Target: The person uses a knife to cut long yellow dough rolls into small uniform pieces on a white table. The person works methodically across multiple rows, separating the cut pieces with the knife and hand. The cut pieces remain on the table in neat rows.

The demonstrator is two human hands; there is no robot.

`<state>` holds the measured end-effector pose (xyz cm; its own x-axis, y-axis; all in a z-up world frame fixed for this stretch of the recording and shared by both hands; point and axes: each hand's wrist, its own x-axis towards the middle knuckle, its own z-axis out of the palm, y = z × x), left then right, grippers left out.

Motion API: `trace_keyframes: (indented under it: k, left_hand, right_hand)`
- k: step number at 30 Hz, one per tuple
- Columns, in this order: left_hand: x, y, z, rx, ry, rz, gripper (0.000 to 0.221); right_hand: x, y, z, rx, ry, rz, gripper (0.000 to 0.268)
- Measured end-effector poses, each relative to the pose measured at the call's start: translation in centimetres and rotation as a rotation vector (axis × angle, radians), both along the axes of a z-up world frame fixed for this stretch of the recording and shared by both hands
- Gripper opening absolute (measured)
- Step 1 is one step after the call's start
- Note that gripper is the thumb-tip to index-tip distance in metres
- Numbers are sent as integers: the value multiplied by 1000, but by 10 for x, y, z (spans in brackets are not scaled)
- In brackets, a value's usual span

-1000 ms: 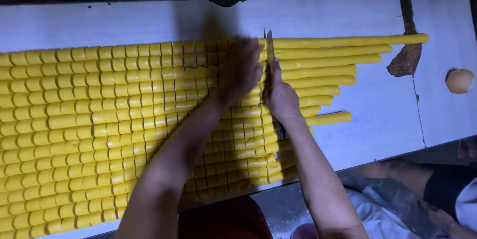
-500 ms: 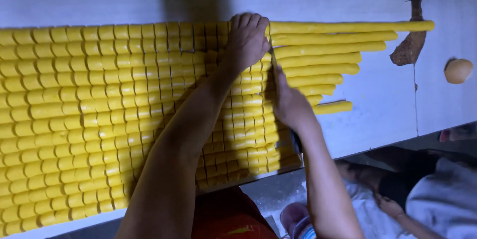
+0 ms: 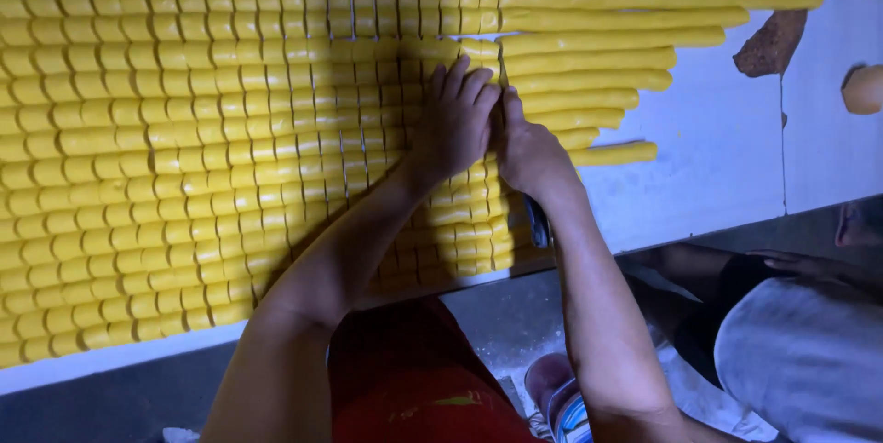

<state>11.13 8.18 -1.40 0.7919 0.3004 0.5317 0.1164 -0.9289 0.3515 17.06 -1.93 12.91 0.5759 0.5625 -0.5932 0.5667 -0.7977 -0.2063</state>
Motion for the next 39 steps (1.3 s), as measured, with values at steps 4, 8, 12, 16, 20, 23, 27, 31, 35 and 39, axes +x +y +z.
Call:
trace_keyframes:
  k: [4,8,12,16,20,23,27,31,35,39]
  left_hand:
    - [-4,-6,-2,42,-12,33,38]
    - [-1,-9,-13,13,1,50,37]
    - [-31,-42,11,14,-37,77,28]
    - [-76,-97,13,-76,42,-8,27]
    - [-84,-96,20,-28,45,6,34]
    - [-78,-96,13,24,13,39,35]
    - [-97,-111,23,-102,103,11,40]
    - [-134,-147,36,-69,369,-103,35]
    - [-151,-165,20,-156,354,-83,50]
    - [-146,-168,20,-118,297,-31,46]
  right_hand:
    - [-45,-43,28,-54,63,11,81]
    - [-83,-82,39,-186,166,6,87]
    - [-82,-98,20,-180,149,9,89]
    - [-84,-103,11,-103,124,-6,84]
    - [-97,-116,33,-45,131,12,81]
    - [-121,-137,58,-74,156,16,81]
    - [-124,-173,10,-66,88,63,82]
    - [-121,-164,-7,27,124,-28,77]
    - [-138,-193,-15,1,126,2,80]
    - [-188,-276,-31,-19,45,13,93]
